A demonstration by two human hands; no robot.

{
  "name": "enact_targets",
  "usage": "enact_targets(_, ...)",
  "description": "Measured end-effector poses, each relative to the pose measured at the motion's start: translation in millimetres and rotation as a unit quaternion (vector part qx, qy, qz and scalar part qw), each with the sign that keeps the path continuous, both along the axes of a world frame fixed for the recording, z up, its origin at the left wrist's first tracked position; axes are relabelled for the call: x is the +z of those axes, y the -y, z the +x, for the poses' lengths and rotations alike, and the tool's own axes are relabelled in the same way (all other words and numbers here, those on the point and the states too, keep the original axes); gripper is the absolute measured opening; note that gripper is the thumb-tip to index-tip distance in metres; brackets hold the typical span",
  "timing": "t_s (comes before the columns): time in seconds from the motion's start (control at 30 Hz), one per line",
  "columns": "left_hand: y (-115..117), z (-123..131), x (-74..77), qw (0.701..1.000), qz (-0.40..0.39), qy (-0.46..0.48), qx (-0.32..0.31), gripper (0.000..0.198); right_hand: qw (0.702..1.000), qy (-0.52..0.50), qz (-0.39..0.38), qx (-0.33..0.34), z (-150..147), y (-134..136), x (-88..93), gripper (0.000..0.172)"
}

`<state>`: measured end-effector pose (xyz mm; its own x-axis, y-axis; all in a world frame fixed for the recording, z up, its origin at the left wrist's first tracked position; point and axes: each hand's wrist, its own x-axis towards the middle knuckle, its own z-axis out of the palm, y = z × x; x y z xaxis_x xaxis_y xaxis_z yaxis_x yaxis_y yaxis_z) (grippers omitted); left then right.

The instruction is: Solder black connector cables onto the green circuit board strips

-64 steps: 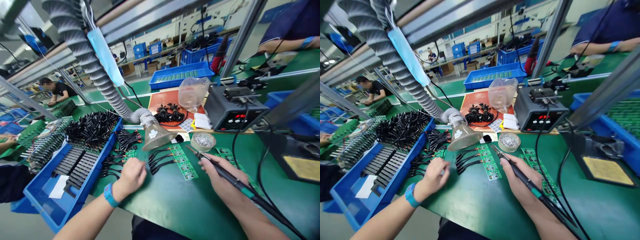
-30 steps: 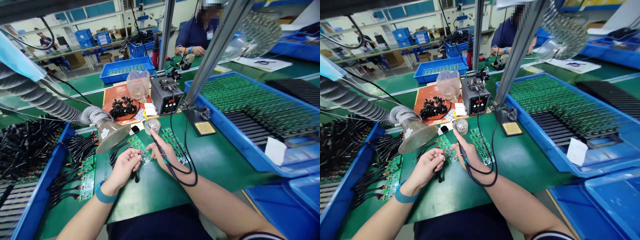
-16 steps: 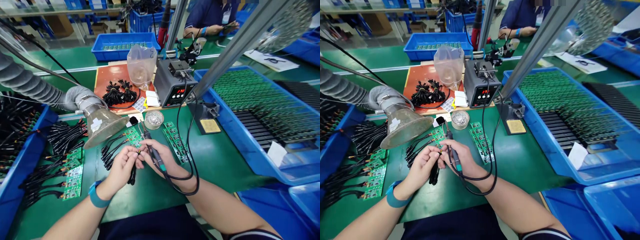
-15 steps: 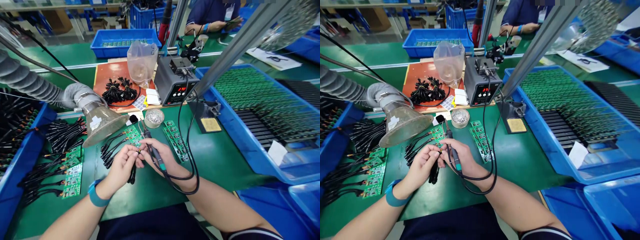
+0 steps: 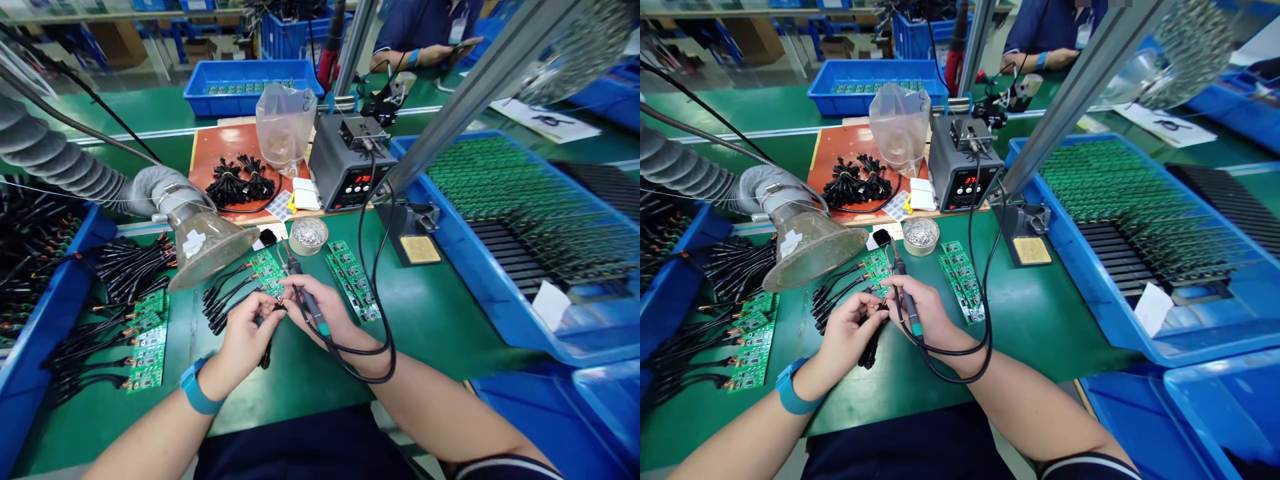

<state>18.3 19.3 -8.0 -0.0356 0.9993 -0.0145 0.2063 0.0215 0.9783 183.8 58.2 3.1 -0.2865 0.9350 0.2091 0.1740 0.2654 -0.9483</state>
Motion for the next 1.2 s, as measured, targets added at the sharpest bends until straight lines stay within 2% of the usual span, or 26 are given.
enact_targets(0.4, 1.1, -0.4, 1.0, 0.999, 0.005, 0.004, 0.035, 0.017, 1.000, -0.010, -0.022, 0.006, 0.0, 0.3, 0.6, 0.027)
enact_targets(0.5, 1.4, 0.0, 3.1, 0.996, -0.052, 0.078, 0.011, 0.024, 0.999, -0.010, -0.029, 0.015, 2.2, 0.8, 1.7, 0.027)
enact_targets(0.6, 0.3, 0.1, 6.6, 0.977, -0.107, 0.182, -0.039, 0.035, 0.999, -0.019, -0.042, 0.019, 3.8, 1.9, 1.5, 0.029)
enact_targets(0.7, -1.5, -0.2, 9.5, 0.960, -0.140, 0.226, -0.087, 0.042, 0.998, -0.038, -0.050, 0.022, 3.2, 2.2, 0.6, 0.029)
enact_targets(0.97, -0.8, 2.2, 9.2, 0.956, -0.144, 0.237, -0.094, 0.044, 0.997, -0.047, -0.054, 0.032, 2.2, 1.1, 2.3, 0.028)
enact_targets(1.2, 3.2, 4.0, 5.9, 0.967, -0.120, 0.206, -0.085, 0.041, 0.997, -0.032, -0.062, 0.031, 2.6, 0.4, 5.6, 0.028)
